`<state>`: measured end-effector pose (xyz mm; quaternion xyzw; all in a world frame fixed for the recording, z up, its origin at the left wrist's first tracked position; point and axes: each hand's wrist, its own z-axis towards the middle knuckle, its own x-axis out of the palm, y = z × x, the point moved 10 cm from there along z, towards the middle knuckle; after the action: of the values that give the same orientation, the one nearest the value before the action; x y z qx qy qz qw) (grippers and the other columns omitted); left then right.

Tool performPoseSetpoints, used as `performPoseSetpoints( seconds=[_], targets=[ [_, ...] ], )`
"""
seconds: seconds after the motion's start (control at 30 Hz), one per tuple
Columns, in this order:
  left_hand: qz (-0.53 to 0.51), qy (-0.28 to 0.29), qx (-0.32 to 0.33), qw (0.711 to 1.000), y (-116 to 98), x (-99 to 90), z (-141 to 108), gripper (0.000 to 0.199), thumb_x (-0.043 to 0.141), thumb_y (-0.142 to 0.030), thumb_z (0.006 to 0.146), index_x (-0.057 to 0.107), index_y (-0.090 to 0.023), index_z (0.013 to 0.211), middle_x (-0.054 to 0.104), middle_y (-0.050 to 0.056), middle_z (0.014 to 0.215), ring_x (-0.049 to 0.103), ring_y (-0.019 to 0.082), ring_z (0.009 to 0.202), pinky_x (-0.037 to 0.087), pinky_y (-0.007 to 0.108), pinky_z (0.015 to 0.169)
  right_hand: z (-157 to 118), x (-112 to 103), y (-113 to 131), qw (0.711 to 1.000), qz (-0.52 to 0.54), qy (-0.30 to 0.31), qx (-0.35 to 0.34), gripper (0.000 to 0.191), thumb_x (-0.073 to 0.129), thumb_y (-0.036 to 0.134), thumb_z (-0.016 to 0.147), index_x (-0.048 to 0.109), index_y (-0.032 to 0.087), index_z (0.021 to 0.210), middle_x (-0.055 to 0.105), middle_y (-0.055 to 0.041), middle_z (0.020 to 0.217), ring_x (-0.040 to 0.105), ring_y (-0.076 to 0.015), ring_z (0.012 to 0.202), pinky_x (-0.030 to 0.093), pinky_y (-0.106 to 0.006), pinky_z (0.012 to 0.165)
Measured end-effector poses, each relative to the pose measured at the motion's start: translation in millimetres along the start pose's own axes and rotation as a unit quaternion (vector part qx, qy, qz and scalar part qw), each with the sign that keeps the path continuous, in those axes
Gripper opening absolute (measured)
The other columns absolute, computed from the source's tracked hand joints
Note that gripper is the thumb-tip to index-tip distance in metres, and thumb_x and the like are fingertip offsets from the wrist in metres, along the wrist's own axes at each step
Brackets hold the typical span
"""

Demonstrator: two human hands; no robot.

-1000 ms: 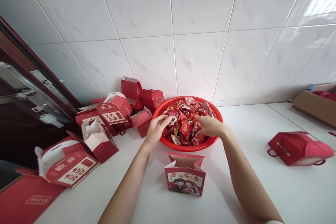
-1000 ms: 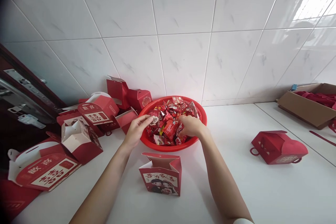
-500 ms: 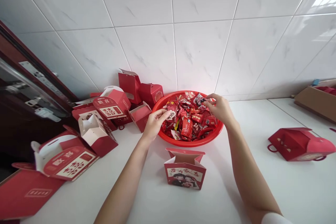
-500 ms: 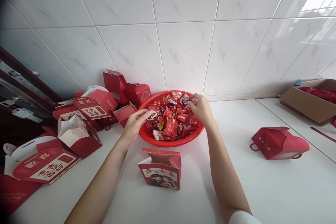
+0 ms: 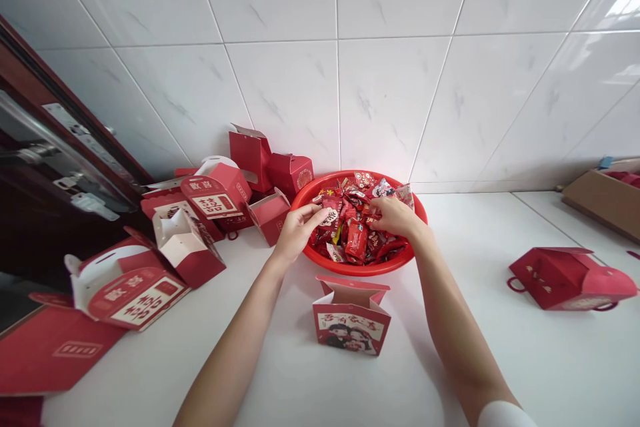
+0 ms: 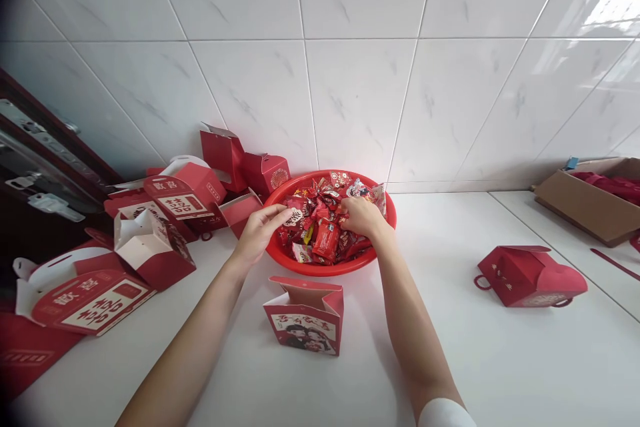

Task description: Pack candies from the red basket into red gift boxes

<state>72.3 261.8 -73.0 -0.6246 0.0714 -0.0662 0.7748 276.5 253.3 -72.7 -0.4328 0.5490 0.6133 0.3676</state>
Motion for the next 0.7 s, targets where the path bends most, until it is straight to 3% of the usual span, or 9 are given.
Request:
performPoseSetpoints(
  seconds=[0.17, 0.3, 0.4, 0.5, 0.57, 0.7],
  targets=[
    [0.005, 0.008, -0.003, 1.000, 1, 1.2, -1, 0.049, 0.087, -0.064, 0.063, 0.081, -0.019, 0.080, 0.077, 0.006, 0.086, 0.068, 0.025, 0.089, 0.051, 0.034, 0.088, -1, 6, -7, 0.999, -0.023, 0.013, 0.025, 0.022, 0.073, 0.010, 0.073, 0.069, 0.019, 0.092, 0.074, -0.0110, 0.100, 0.067, -0.0302, 0.095, 0.044, -0.031, 0.070],
    [0.016, 0.005, -0.001, 1.000, -2, 1.0, -2, 0.048, 0.086, -0.065, 0.065, 0.081, -0.019, 0.080, 0.078, 0.006, 0.087, 0.068, 0.025, 0.092, 0.051, 0.035, 0.090, -4, -4, 1, 1.000, 0.021, -0.011, 0.005, 0.008, 0.062, 0.015, 0.083, 0.069, 0.018, 0.084, 0.072, -0.0067, 0.084, 0.066, -0.0234, 0.082, 0.041, -0.030, 0.067],
    [0.013, 0.017, -0.001, 1.000, -3, 4.0, -3, 0.049, 0.085, -0.064, 0.066, 0.082, -0.019, 0.084, 0.079, 0.007, 0.091, 0.070, 0.027, 0.094, 0.053, 0.036, 0.090, -8, -18, 10, 0.996, 0.074, -0.051, -0.027, 0.029, 0.043, 0.016, 0.092, 0.071, 0.017, 0.086, 0.069, -0.0035, 0.077, 0.064, -0.0190, 0.076, 0.044, -0.029, 0.070],
    [0.004, 0.020, -0.002, 1.000, -1, 5.1, -2, 0.049, 0.086, -0.061, 0.066, 0.083, -0.019, 0.090, 0.080, 0.008, 0.097, 0.071, 0.028, 0.097, 0.054, 0.037, 0.092, -12, -27, 20, 0.986, 0.132, -0.080, -0.062, 0.033, 0.039, 0.018, 0.092, 0.073, 0.018, 0.095, 0.070, -0.0026, 0.083, 0.064, -0.0181, 0.079, 0.049, -0.029, 0.072],
    [0.004, 0.015, -0.001, 1.000, 1, 4.0, -2, 0.048, 0.086, -0.059, 0.067, 0.083, -0.019, 0.092, 0.080, 0.008, 0.099, 0.071, 0.028, 0.098, 0.055, 0.037, 0.092, -15, -32, 26, 0.966, 0.220, -0.096, -0.094, 0.031, 0.044, 0.022, 0.091, 0.073, 0.018, 0.098, 0.072, -0.0032, 0.088, 0.065, -0.0184, 0.081, 0.051, -0.030, 0.073],
    [0.011, -0.002, -0.002, 1.000, 2, 1.3, -1, 0.044, 0.085, -0.057, 0.067, 0.083, -0.019, 0.089, 0.081, 0.008, 0.096, 0.072, 0.027, 0.096, 0.056, 0.037, 0.089, -22, -39, 30, 0.893, 0.417, -0.086, -0.144, 0.021, 0.063, 0.033, 0.086, 0.074, 0.019, 0.098, 0.075, -0.0053, 0.096, 0.069, -0.0202, 0.085, 0.056, -0.033, 0.076]
  ],
)
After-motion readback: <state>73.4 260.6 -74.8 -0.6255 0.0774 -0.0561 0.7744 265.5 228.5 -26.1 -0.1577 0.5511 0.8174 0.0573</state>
